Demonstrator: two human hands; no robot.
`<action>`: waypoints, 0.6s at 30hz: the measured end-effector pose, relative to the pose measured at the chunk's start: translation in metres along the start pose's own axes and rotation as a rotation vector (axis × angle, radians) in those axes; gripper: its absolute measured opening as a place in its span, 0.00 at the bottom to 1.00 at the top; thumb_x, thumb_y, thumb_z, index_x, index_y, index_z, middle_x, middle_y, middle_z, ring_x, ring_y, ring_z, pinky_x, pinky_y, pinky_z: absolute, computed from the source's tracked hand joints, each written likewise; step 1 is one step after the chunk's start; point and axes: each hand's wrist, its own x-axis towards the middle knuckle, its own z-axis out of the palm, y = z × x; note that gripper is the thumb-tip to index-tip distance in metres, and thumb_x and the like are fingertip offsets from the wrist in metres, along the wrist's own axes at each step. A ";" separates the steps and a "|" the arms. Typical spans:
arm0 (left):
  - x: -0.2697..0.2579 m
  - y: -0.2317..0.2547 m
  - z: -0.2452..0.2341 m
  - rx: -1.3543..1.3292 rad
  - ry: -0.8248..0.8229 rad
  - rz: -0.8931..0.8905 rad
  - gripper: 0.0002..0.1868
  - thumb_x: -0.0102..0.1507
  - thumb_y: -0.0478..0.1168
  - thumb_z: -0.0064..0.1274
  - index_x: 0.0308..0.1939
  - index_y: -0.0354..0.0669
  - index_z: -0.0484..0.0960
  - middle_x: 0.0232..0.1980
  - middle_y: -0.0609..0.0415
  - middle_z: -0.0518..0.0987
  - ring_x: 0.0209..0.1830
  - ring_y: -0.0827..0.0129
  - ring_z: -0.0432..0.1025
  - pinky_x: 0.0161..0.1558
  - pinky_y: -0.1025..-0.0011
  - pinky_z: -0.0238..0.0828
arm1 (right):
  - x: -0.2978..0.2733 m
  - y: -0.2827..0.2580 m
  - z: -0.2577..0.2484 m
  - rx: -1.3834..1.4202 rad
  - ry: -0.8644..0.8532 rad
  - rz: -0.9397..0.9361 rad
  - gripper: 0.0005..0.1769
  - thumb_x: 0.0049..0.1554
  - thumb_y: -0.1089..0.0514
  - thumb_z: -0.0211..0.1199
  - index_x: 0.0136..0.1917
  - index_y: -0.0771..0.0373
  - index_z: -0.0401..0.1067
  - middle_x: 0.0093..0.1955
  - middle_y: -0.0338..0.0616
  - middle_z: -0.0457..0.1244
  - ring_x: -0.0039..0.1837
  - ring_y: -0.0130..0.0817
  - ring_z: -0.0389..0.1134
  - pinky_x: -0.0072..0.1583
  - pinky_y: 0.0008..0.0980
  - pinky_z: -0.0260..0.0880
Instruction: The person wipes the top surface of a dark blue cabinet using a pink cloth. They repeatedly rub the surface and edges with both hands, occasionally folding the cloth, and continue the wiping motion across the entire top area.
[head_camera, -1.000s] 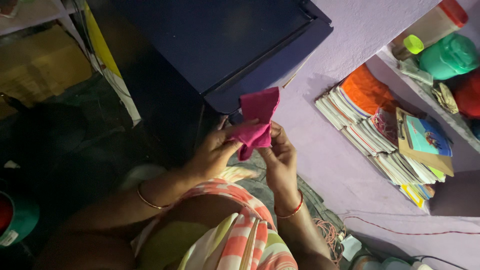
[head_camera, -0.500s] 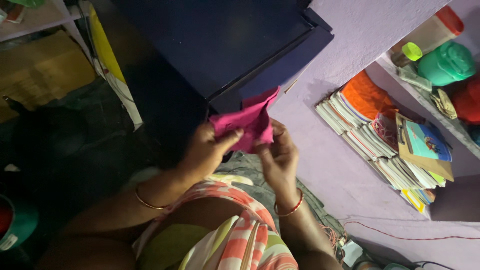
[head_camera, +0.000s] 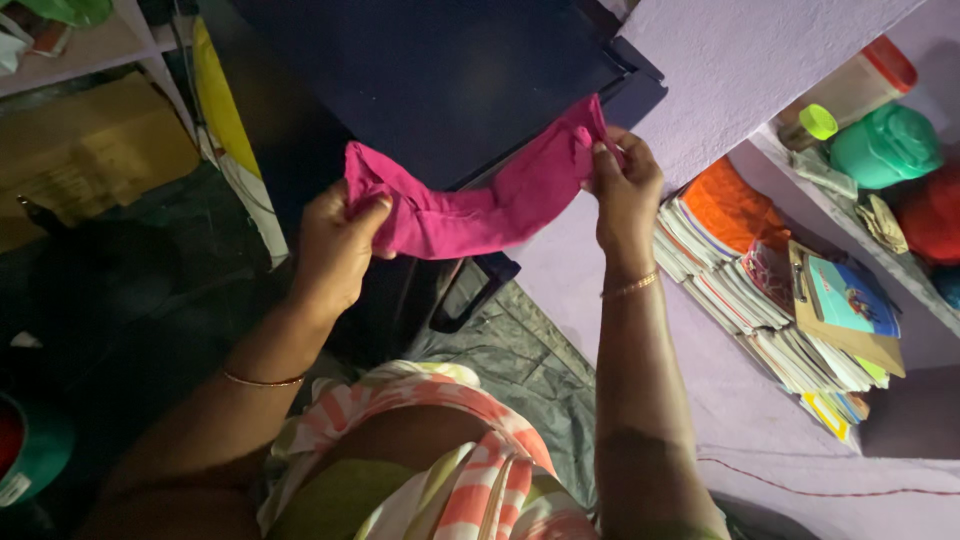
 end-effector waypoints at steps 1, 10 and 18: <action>0.001 -0.005 -0.003 0.126 -0.004 0.048 0.09 0.67 0.33 0.57 0.51 0.36 0.81 0.45 0.51 0.84 0.39 0.69 0.77 0.41 0.68 0.75 | 0.015 0.014 0.000 -0.009 0.025 0.002 0.13 0.66 0.61 0.61 0.62 0.68 0.72 0.51 0.45 0.67 0.47 0.23 0.69 0.46 0.22 0.74; -0.042 0.033 0.026 1.027 -0.058 0.874 0.33 0.53 0.25 0.56 0.65 0.29 0.72 0.66 0.34 0.71 0.73 0.43 0.61 0.74 0.48 0.56 | 0.020 0.062 0.012 -0.847 0.049 -0.552 0.24 0.62 0.55 0.63 0.67 0.69 0.68 0.72 0.69 0.58 0.76 0.67 0.56 0.77 0.58 0.55; -0.016 0.017 0.067 1.331 -0.597 0.832 0.34 0.64 0.52 0.50 0.67 0.30 0.70 0.72 0.36 0.66 0.75 0.47 0.57 0.73 0.45 0.47 | 0.011 0.073 0.060 -0.970 -0.246 -0.320 0.41 0.68 0.42 0.53 0.77 0.80 0.53 0.83 0.77 0.39 0.84 0.73 0.33 0.79 0.63 0.39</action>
